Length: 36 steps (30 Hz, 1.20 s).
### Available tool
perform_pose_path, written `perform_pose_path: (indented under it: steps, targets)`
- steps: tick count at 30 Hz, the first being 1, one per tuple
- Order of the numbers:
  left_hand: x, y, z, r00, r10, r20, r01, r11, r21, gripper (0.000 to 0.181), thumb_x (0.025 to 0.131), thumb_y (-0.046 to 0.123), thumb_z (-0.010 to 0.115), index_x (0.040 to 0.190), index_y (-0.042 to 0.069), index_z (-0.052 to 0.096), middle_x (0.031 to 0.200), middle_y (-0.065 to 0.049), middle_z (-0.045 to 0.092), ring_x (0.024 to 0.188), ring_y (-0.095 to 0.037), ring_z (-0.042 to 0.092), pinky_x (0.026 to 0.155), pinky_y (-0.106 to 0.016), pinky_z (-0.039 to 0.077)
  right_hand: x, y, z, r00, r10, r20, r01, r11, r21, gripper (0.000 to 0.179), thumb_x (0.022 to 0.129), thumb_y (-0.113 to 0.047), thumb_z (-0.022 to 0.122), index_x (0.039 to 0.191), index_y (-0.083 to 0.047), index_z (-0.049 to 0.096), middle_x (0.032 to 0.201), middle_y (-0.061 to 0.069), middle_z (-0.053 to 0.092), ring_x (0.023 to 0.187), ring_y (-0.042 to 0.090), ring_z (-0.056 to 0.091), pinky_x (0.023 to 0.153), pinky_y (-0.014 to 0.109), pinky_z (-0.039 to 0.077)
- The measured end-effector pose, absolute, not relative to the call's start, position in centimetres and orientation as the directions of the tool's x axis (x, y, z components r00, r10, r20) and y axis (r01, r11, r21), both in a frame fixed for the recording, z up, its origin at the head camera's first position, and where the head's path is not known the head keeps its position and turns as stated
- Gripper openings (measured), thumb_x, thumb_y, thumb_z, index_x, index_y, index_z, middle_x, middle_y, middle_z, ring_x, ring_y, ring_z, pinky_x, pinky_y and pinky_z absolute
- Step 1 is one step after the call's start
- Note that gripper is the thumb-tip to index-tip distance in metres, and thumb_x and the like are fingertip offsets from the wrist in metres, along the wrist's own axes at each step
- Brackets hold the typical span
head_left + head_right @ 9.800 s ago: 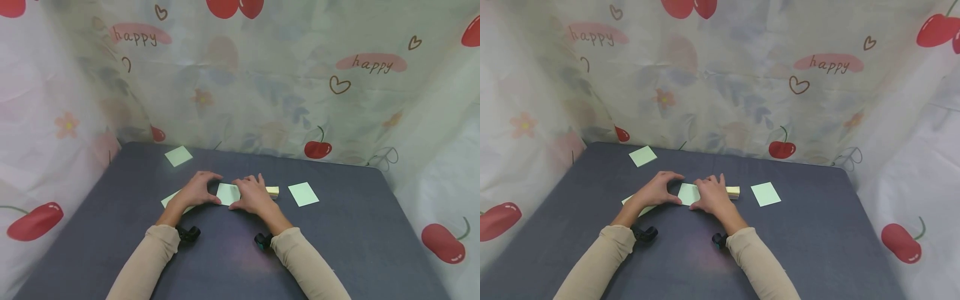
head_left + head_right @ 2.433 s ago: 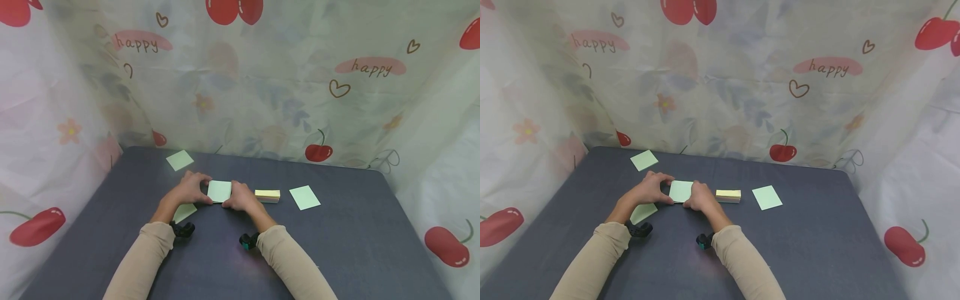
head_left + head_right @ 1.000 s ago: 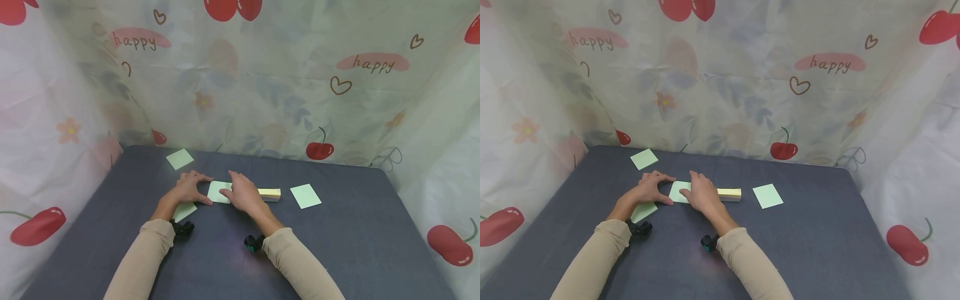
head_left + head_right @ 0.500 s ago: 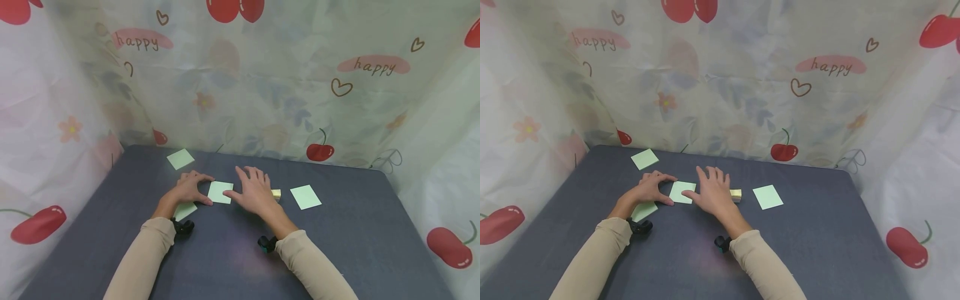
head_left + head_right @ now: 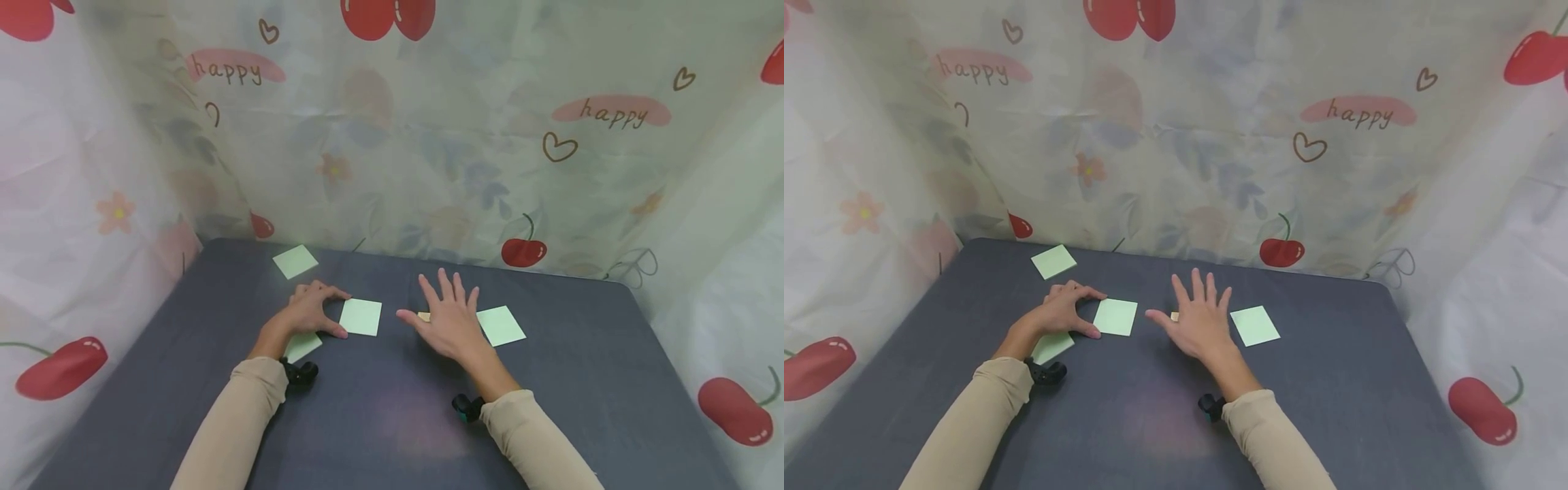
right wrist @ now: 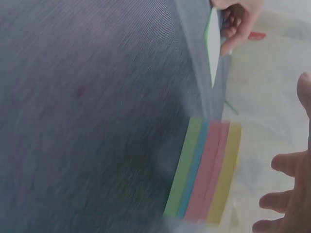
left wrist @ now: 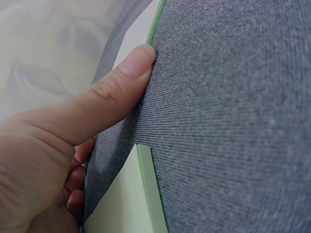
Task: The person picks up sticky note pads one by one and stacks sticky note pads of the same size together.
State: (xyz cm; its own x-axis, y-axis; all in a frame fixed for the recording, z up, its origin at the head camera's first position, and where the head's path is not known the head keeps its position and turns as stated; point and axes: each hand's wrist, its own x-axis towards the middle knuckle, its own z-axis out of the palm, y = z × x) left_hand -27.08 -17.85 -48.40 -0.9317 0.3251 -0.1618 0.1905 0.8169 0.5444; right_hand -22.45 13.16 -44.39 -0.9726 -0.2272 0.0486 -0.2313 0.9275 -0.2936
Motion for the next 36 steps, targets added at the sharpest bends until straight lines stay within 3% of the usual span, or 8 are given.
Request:
perform_pose_path:
  steps: [25, 32, 36]
  targets:
    - [-27.0, -17.8, -48.3, -0.933, 0.324, -0.159, 0.19, 0.814, 0.549, 0.084, 0.067, 0.052, 0.093, 0.141, 0.03, 0.061, 0.146, -0.015, 0.045, 0.136, -0.044, 0.031, 0.109, -0.064, 0.028, -21.1, 23.4, -47.2, -0.998, -0.051, -0.031, -0.039, 0.951, -0.308, 0.095, 0.095, -0.08, 0.034, 0.164, -0.016, 0.022, 0.169, 0.027, 0.01, 0.155, 0.054, 0.004, 0.115, 0.079, 0.0]
    - [-27.2, -17.9, -48.6, -0.933, 0.325, -0.158, 0.195, 0.82, 0.538, 0.085, 0.067, 0.055, 0.092, 0.142, 0.03, 0.06, 0.147, -0.014, 0.044, 0.137, -0.044, 0.031, 0.11, -0.064, 0.028, -21.0, 24.3, -47.8, -0.998, -0.035, -0.061, -0.014, 0.951, -0.31, 0.096, 0.095, -0.079, 0.036, 0.164, -0.013, 0.022, 0.168, 0.028, 0.012, 0.153, 0.056, 0.009, 0.117, 0.076, 0.015]
    - [-27.3, -18.0, -48.8, -0.931, 0.326, -0.161, 0.196, 0.821, 0.536, 0.086, 0.067, 0.056, 0.091, 0.142, 0.031, 0.059, 0.147, -0.014, 0.044, 0.137, -0.044, 0.03, 0.109, -0.064, 0.029, -21.1, 24.5, -47.9, -0.996, -0.028, -0.087, 0.002, 0.945, -0.328, 0.096, 0.096, -0.074, 0.046, 0.164, -0.011, 0.021, 0.167, 0.029, 0.012, 0.15, 0.058, 0.016, 0.115, 0.074, 0.024]
